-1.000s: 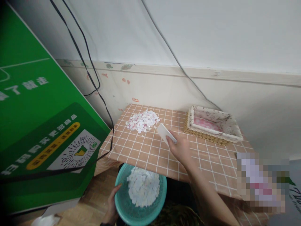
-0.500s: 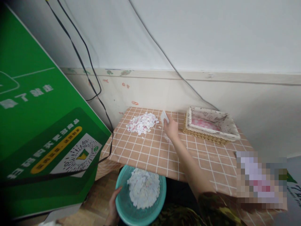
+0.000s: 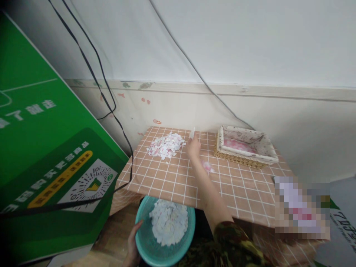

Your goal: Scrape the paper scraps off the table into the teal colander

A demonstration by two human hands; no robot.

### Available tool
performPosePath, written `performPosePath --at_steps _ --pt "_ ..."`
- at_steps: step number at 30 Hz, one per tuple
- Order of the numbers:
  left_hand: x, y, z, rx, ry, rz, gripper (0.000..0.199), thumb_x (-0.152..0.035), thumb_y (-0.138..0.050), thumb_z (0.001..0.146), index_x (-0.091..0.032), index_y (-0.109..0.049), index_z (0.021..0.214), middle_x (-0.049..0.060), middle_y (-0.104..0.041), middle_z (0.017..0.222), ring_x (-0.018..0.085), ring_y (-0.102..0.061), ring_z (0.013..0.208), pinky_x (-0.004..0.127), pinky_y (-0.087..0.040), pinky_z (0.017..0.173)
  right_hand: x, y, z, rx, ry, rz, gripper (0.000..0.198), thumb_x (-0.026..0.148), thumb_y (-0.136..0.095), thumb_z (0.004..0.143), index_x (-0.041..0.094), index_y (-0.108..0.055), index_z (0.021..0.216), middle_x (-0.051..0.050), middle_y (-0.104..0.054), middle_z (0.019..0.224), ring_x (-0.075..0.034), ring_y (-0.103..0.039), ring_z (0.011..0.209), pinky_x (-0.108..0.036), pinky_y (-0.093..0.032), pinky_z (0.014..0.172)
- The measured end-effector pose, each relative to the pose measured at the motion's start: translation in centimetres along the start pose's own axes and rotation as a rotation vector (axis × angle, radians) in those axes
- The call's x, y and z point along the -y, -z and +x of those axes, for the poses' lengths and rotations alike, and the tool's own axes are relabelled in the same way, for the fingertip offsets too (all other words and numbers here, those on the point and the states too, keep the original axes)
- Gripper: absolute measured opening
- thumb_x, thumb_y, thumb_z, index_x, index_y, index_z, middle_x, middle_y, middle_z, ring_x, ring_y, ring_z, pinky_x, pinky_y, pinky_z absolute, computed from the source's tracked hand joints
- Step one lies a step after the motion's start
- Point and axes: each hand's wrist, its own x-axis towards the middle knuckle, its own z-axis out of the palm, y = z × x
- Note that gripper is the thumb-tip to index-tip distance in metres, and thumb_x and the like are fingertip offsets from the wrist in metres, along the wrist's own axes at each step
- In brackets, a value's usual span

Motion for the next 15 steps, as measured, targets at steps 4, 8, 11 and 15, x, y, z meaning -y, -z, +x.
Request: performPosePath --at_steps 4,8,11,15 --pt "0.0 0.4 0.3 0.091 0.081 -0.050 0.023 -0.027 -0.069 0.061 -0.013 -0.072 0.079 0.010 -0.075 0.082 0.035 -0.064 0.094 0.048 -0.049 0.084 0.9 -0.4 -1.9 0.048 0.020 0.043 0.043 0.026 -0.041 0.086 0.009 -0.050 0.124 -0.020 -0.066 0.098 -0.032 -0.062 0.094 -0.042 -0.044 0.082" --pt "-0.1 0.4 0.1 0.112 0.122 -0.050 0.028 -0.029 -0.068 0.061 -0.013 -0.072 0.084 0.011 -0.075 0.083 0.037 -0.065 0.092 0.052 -0.049 0.081 1.5 -0.4 -3.9 0.094 0.102 0.111 0.045 0.029 -0.039 0.087 0.012 -0.047 0.127 -0.019 -0.064 0.107 -0.032 -0.060 0.100 -0.044 -0.043 0.086" --pt "-0.2 0.2 -0.2 0.118 0.136 -0.055 0.034 -0.030 -0.068 0.062 -0.013 -0.072 0.091 0.012 -0.075 0.085 0.037 -0.065 0.092 0.052 -0.049 0.081 1.8 0.2 -5.3 0.126 0.173 0.130 0.045 0.028 -0.037 0.087 0.015 -0.046 0.129 -0.017 -0.062 0.113 -0.031 -0.059 0.100 -0.044 -0.044 0.086" --pt "-0.3 0.0 -0.4 0.095 0.130 -0.043 0.036 -0.028 -0.067 0.061 -0.012 -0.072 0.093 0.012 -0.074 0.090 0.037 -0.064 0.093 0.051 -0.049 0.083 2.2 1.2 -6.9 0.153 0.232 0.126 0.044 0.031 -0.036 0.089 0.018 -0.047 0.129 -0.015 -0.063 0.112 -0.031 -0.060 0.098 -0.045 -0.045 0.084"
